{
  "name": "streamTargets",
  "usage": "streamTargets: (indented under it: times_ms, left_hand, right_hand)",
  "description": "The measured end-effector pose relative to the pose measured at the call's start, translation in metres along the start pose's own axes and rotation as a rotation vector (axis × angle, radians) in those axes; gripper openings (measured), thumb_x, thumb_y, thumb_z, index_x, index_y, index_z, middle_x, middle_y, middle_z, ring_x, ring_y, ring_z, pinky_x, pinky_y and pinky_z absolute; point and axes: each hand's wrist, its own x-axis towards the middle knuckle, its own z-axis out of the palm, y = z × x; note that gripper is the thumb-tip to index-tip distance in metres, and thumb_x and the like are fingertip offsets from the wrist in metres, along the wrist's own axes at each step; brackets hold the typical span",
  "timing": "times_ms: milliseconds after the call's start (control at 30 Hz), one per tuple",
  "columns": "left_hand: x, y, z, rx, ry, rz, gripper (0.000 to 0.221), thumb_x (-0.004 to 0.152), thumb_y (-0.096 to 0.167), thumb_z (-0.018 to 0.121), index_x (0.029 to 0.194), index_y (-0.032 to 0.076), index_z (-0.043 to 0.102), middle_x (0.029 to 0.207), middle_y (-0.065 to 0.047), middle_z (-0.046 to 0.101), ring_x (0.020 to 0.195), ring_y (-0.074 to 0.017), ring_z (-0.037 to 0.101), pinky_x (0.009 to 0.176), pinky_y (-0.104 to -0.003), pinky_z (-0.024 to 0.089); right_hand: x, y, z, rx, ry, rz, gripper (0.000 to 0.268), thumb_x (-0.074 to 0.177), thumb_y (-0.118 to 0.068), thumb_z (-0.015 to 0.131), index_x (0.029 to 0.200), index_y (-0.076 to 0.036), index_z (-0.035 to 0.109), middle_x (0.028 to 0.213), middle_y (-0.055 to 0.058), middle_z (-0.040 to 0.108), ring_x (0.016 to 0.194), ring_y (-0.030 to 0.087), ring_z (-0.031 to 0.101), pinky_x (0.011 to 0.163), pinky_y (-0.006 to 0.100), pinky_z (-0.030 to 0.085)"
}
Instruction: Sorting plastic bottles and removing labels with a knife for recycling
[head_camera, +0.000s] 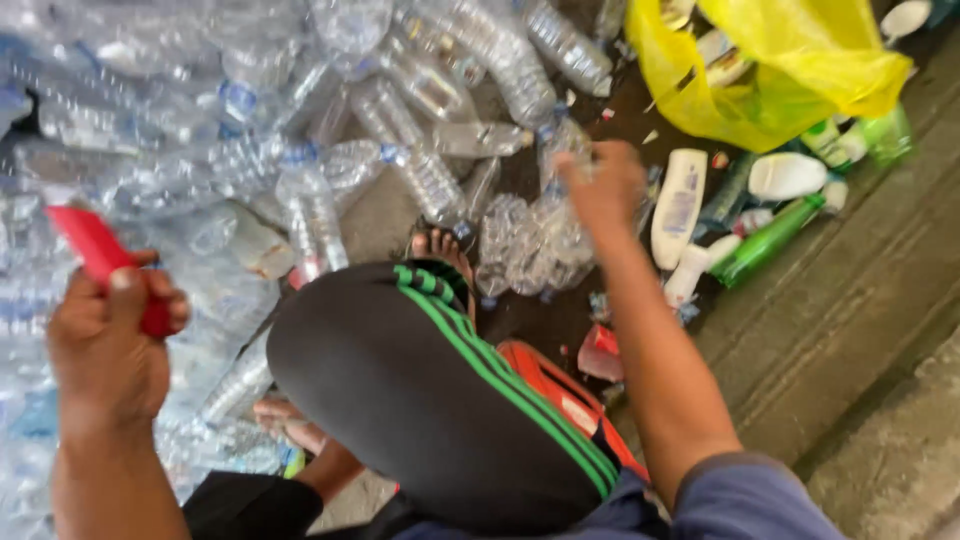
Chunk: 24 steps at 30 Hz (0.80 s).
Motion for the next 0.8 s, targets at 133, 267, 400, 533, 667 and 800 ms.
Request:
streamTargets:
  times_ms: [133, 267, 400, 533, 667, 800]
  left_hand:
    - [-0.034, -0.042, -0.069, 0.129, 0.150, 0.013, 0.019, 0.128, 0.019, 0.042, 0.143, 0.009, 0.049, 0.109, -0.001, 0.054, 0.091, -0.0111, 0.055, 0.082, -0.022, 0.050]
    - [-0.073, -0.063, -0.091, 0.018, 0.297, -0.073, 0.021, 0.127, 0.020, 0.042, 0.142, 0.007, 0.047, 0.109, -0.002, 0.054, 0.091, -0.0115, 0.054, 0.080, -0.024, 0.049]
    - [-0.088, -0.162, -0.153, -0.114, 0.281, 0.034, 0.026, 0.125, 0.022, 0.050, 0.142, 0.004, 0.052, 0.106, -0.005, 0.057, 0.086, -0.0135, 0.056, 0.078, -0.026, 0.053]
    - [-0.097, -0.239, -0.209, -0.103, 0.252, -0.027, 0.039, 0.125, 0.029, 0.047, 0.149, -0.001, 0.042, 0.109, -0.014, 0.053, 0.091, -0.0274, 0.057, 0.077, -0.041, 0.052]
    - [-0.095, -0.248, -0.213, -0.296, 0.248, -0.034, 0.035, 0.121, 0.035, 0.055, 0.143, 0.009, 0.049, 0.108, -0.004, 0.059, 0.088, -0.0167, 0.060, 0.071, -0.027, 0.053]
    - [-0.101, -0.138, -0.113, -0.185, 0.417, -0.017, 0.023, 0.122, 0.023, 0.052, 0.136, 0.004, 0.054, 0.101, -0.003, 0.059, 0.085, -0.0149, 0.061, 0.076, -0.025, 0.054]
  right_hand:
    - [-0.022, 0.106, 0.015, -0.352, -0.063, 0.425, 0.099, 0.086, -0.076, 0.062, 0.146, -0.001, 0.040, 0.151, 0.025, 0.038, 0.132, 0.049, 0.042, 0.102, 0.065, 0.037]
    - [-0.052, 0.132, 0.061, -0.449, 0.009, 0.286, 0.077, 0.082, -0.046, 0.085, 0.128, 0.006, 0.050, 0.137, 0.023, 0.052, 0.130, 0.042, 0.044, 0.102, 0.053, 0.044]
    - [-0.066, 0.131, 0.048, -0.400, 0.238, 0.060, 0.035, 0.087, -0.022, 0.074, 0.108, 0.001, 0.057, 0.106, 0.025, 0.065, 0.099, 0.046, 0.059, 0.089, 0.055, 0.048]
    - [-0.054, 0.066, -0.042, -0.128, 0.054, 0.321, 0.024, 0.104, -0.028, 0.060, 0.107, -0.007, 0.049, 0.085, 0.015, 0.063, 0.066, 0.032, 0.061, 0.058, 0.046, 0.051]
    - [-0.005, -0.020, -0.146, 0.169, 0.126, 0.319, 0.012, 0.107, -0.018, 0.058, 0.105, -0.006, 0.060, 0.092, 0.008, 0.069, 0.068, 0.017, 0.061, 0.059, 0.030, 0.050]
    - [0.137, 0.009, -0.192, 0.654, 0.316, 0.151, 0.017, 0.100, -0.008, 0.048, 0.105, -0.015, 0.062, 0.095, -0.003, 0.065, 0.082, 0.006, 0.063, 0.074, 0.022, 0.058]
